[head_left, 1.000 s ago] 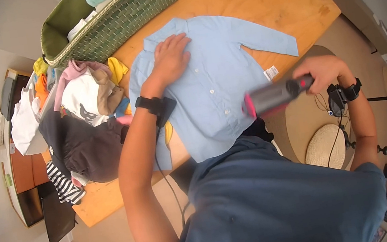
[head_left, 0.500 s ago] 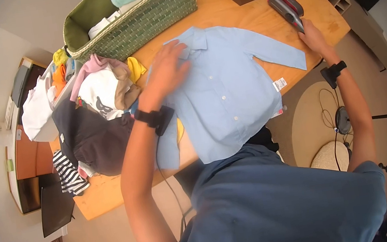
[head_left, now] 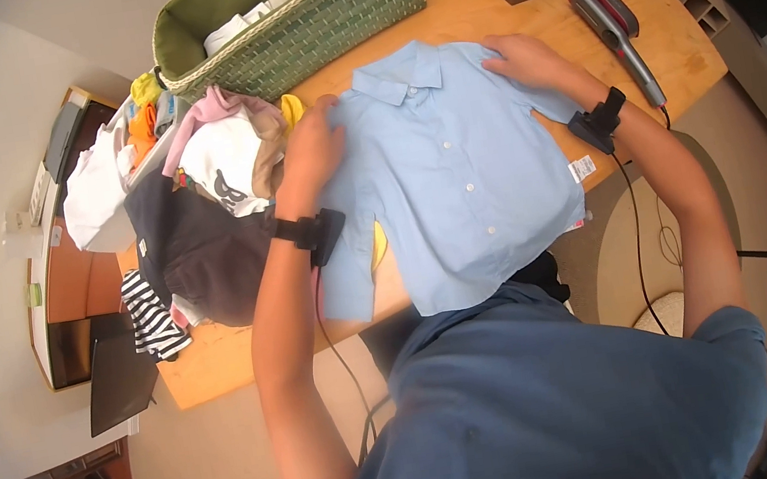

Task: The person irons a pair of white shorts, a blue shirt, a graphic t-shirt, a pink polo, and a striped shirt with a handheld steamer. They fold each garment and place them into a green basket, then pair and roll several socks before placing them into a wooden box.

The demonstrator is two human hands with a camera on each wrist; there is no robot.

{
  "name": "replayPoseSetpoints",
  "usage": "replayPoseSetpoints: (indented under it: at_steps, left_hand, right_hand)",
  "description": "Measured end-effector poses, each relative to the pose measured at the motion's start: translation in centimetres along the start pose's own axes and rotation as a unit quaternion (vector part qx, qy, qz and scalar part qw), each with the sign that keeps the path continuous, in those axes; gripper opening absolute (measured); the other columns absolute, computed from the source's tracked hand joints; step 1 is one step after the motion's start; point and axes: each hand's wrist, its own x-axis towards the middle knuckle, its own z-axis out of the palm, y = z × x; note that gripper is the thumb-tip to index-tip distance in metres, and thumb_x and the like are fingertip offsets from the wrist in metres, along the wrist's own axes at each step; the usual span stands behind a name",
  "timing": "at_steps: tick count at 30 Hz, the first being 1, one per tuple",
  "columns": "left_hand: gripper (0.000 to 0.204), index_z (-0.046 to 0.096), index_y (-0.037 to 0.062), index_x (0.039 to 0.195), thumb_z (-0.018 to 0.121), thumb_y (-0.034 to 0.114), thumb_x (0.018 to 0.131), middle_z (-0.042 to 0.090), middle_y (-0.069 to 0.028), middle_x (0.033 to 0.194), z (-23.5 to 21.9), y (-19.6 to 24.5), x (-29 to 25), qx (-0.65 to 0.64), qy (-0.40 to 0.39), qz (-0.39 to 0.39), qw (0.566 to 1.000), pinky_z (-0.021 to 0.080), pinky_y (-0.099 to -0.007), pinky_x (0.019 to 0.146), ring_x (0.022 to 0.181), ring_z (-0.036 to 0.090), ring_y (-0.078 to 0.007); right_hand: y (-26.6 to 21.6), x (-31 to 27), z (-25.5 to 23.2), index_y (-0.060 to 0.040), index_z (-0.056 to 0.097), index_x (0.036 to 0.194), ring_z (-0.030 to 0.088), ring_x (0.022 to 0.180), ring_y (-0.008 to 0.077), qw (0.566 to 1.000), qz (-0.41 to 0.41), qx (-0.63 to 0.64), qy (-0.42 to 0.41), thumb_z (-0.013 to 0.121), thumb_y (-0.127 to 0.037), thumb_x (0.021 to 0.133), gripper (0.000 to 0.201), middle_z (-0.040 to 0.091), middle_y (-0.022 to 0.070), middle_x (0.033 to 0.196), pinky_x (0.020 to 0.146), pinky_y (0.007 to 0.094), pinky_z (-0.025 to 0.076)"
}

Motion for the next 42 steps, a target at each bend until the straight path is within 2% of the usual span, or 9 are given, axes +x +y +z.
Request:
replayPoseSetpoints:
  at_steps: [4, 12, 17, 18, 27, 31, 32, 35, 42]
  left_hand:
    - [0.040, 0.054, -0.0002, 0.125, 0.058, 0.003, 0.086, 0.065, -0.0259, 0.113, 1.0, -0.6, 0.4, -0.032, 0.029, 0.035, 0.998, 0.050, -0.0440, 0.091, 0.106, 0.063, -0.0407]
    - [0.045, 0.054, 0.0037, 0.129, 0.065, 0.015, 0.087, 0.068, -0.0191, 0.097, 3.2, 1.2, 5.2, -0.033, 0.004, -0.009, 0.999, 0.053, -0.0386, 0.081, 0.090, 0.067, -0.0320]
    - [0.056, 0.048, 0.0051, 0.135, 0.070, 0.023, 0.086, 0.066, -0.0166, 0.090, 0.8, 3.3, 1.9, 0.024, -0.077, -0.038, 0.996, 0.053, -0.0396, 0.075, 0.082, 0.066, -0.0306]
    - [0.055, 0.048, 0.0037, 0.133, 0.068, 0.019, 0.084, 0.068, -0.0210, 0.095, -0.1, 4.4, 1.1, -0.004, -0.099, -0.063, 0.993, 0.053, -0.0434, 0.077, 0.090, 0.067, -0.0370]
    - [0.049, 0.053, 0.0021, 0.129, 0.070, 0.010, 0.084, 0.063, -0.0117, 0.082, -0.9, 2.3, -1.6, -0.051, -0.127, -0.082, 0.987, 0.052, -0.0344, 0.068, 0.074, 0.063, -0.0239]
    - [0.042, 0.057, 0.0022, 0.123, 0.070, 0.009, 0.083, 0.064, -0.0136, 0.095, -2.0, 3.9, -2.1, 0.000, -0.112, -0.048, 0.993, 0.052, -0.0352, 0.076, 0.084, 0.065, -0.0270]
    - [0.041, 0.059, 0.0023, 0.121, 0.070, 0.009, 0.083, 0.064, -0.0142, 0.100, -1.9, 4.1, -2.2, 0.000, -0.079, -0.023, 0.997, 0.052, -0.0355, 0.078, 0.087, 0.065, -0.0279]
    - [0.037, 0.062, 0.0032, 0.117, 0.070, 0.010, 0.082, 0.061, -0.0151, 0.117, -0.9, 3.7, -1.3, -0.025, -0.048, 0.063, 0.997, 0.050, -0.0372, 0.088, 0.102, 0.062, -0.0307]
    - [0.036, 0.064, 0.0047, 0.115, 0.071, 0.017, 0.082, 0.055, -0.0144, 0.138, 2.3, 2.7, 0.8, 0.008, -0.047, 0.179, 0.983, 0.040, -0.0390, 0.108, 0.127, 0.051, -0.0341]
  right_hand:
    - [1.5, -0.1, 0.5, -0.0037, 0.058, 0.111, 0.061, 0.099, 0.0416, 0.999, -0.043, 0.016, 0.030, 0.052, -0.025, 0.099, 0.025, 0.066, 0.0215, 0.104, 0.083, 0.0481, 0.049]
    - [6.8, 1.6, -2.7, -0.0068, 0.055, 0.115, 0.061, 0.103, 0.0398, 0.996, 0.045, -0.067, 0.047, 0.049, -0.029, 0.101, 0.027, 0.065, 0.0203, 0.111, 0.086, 0.0470, 0.049]
    - [8.5, -0.5, -3.7, -0.0070, 0.053, 0.124, 0.062, 0.106, 0.0376, 0.992, 0.064, -0.093, 0.053, 0.049, -0.031, 0.101, 0.034, 0.063, 0.0192, 0.120, 0.089, 0.0464, 0.049]
    - [9.5, -0.8, -3.6, -0.0067, 0.053, 0.125, 0.062, 0.106, 0.0377, 0.990, 0.062, -0.113, 0.052, 0.049, -0.032, 0.101, 0.035, 0.063, 0.0197, 0.121, 0.089, 0.0464, 0.049]
    - [11.6, -4.3, -7.1, -0.0061, 0.056, 0.122, 0.064, 0.101, 0.0361, 0.979, 0.056, -0.157, 0.120, 0.053, -0.030, 0.097, 0.034, 0.065, 0.0175, 0.117, 0.086, 0.0459, 0.050]
    - [10.2, -6.6, -10.3, -0.0040, 0.056, 0.119, 0.064, 0.099, 0.0356, 0.973, 0.142, -0.048, 0.176, 0.056, -0.023, 0.094, 0.031, 0.066, 0.0182, 0.112, 0.084, 0.0441, 0.050]
    - [11.1, -7.3, -10.6, 0.0005, 0.055, 0.117, 0.064, 0.094, 0.0379, 0.958, 0.110, -0.151, 0.219, 0.062, -0.021, 0.089, 0.036, 0.066, 0.0210, 0.107, 0.081, 0.0449, 0.051]
    - [11.0, -9.0, -11.3, 0.0046, 0.053, 0.115, 0.064, 0.094, 0.0415, 0.956, 0.231, -0.157, 0.093, 0.067, -0.021, 0.083, 0.043, 0.065, 0.0257, 0.106, 0.081, 0.0452, 0.051]
    - [16.5, -10.0, -8.2, 0.0063, 0.052, 0.114, 0.064, 0.090, 0.0425, 0.960, 0.248, -0.077, 0.102, 0.065, -0.022, 0.080, 0.046, 0.065, 0.0287, 0.096, 0.080, 0.0427, 0.051]
